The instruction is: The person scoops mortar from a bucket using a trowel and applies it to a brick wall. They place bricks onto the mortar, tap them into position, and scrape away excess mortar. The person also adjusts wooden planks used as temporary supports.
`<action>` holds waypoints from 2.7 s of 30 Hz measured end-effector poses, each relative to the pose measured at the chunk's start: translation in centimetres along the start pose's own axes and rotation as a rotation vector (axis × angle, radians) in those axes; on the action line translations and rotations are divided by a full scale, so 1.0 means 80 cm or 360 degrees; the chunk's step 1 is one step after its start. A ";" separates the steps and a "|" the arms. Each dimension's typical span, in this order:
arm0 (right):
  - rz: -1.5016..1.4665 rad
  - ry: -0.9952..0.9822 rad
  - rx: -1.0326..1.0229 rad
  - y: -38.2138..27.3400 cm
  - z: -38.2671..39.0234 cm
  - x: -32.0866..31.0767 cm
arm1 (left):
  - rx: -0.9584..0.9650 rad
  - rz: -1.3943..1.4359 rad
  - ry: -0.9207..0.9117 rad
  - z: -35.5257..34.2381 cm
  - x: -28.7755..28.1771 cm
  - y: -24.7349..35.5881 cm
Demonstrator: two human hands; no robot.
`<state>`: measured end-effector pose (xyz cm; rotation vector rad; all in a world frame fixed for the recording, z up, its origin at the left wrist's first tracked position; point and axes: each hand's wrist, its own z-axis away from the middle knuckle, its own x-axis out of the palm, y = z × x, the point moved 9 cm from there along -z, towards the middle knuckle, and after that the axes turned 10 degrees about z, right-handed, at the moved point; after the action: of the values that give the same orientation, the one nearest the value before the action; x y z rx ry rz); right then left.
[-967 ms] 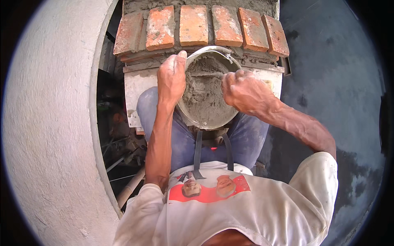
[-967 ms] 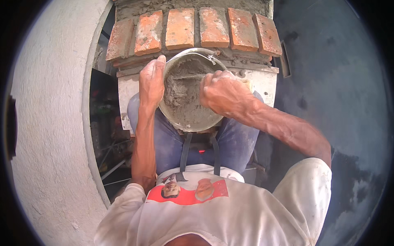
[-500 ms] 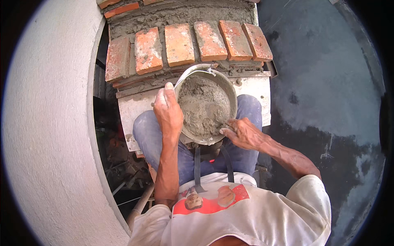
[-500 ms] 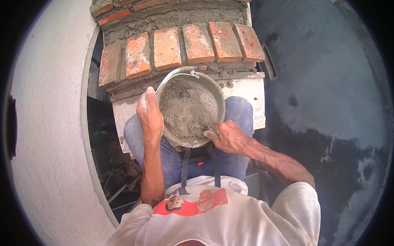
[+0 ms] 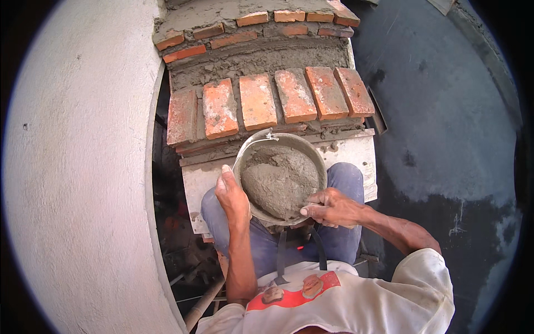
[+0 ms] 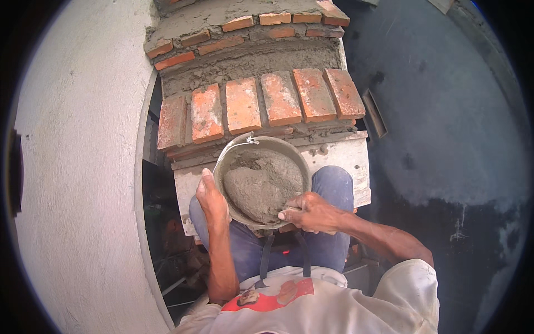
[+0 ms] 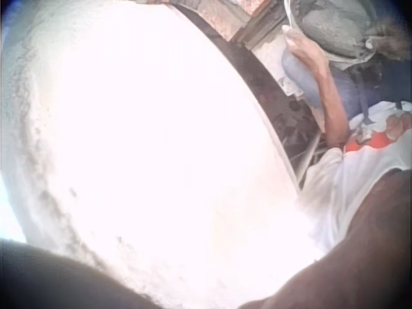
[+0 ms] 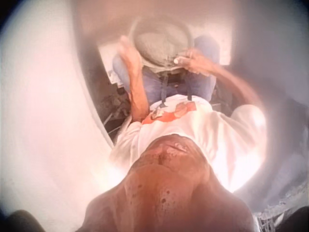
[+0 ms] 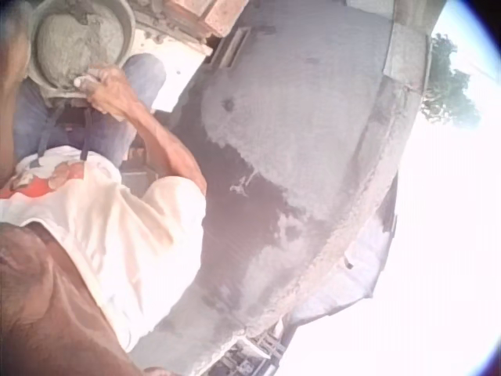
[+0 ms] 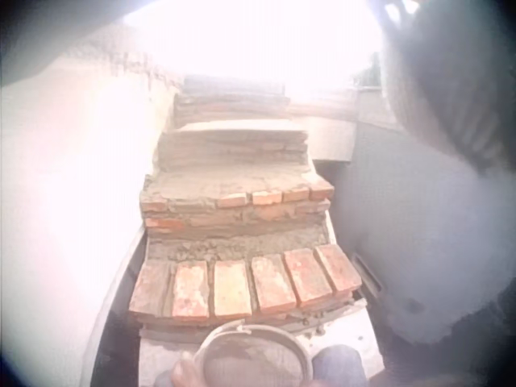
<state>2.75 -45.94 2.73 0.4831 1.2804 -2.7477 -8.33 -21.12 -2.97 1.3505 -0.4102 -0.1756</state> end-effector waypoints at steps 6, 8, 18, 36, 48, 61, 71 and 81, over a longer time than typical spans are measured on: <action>0.0144 -0.0121 0.0025 -0.075 0.005 -0.068 | -0.0094 -0.0010 0.0234 -0.004 -0.056 -0.035; 0.0070 -0.0089 -0.0035 -0.117 -0.008 -0.097 | -0.0136 -0.0125 0.0159 0.004 -0.058 -0.025; 0.2027 0.1343 -0.0629 -0.328 -0.305 -0.230 | 0.0148 -0.0218 0.0087 -0.009 -0.056 -0.031; 0.1682 0.0536 -0.0014 -0.298 -0.333 -0.248 | 0.0088 -0.0271 0.0107 -0.003 -0.067 -0.017; 0.0953 0.0451 -0.0222 -0.336 -0.470 -0.148 | 0.0211 -0.0181 0.0092 -0.004 -0.056 -0.022; 0.2410 0.0982 -0.0178 -0.384 -0.418 -0.161 | 0.0232 -0.0275 0.0124 0.005 -0.061 -0.009; 0.1503 0.0599 0.0043 -0.291 -0.367 -0.264 | 0.0148 -0.0338 0.0066 0.005 -0.058 -0.017; 0.1650 0.0332 0.0032 -0.239 -0.322 -0.212 | 0.0272 -0.0300 0.0087 0.001 -0.055 -0.011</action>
<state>21.58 -15.10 6.53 1.0756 0.6915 -1.8534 -12.26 -19.83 -4.61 1.5595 -0.2556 -0.2639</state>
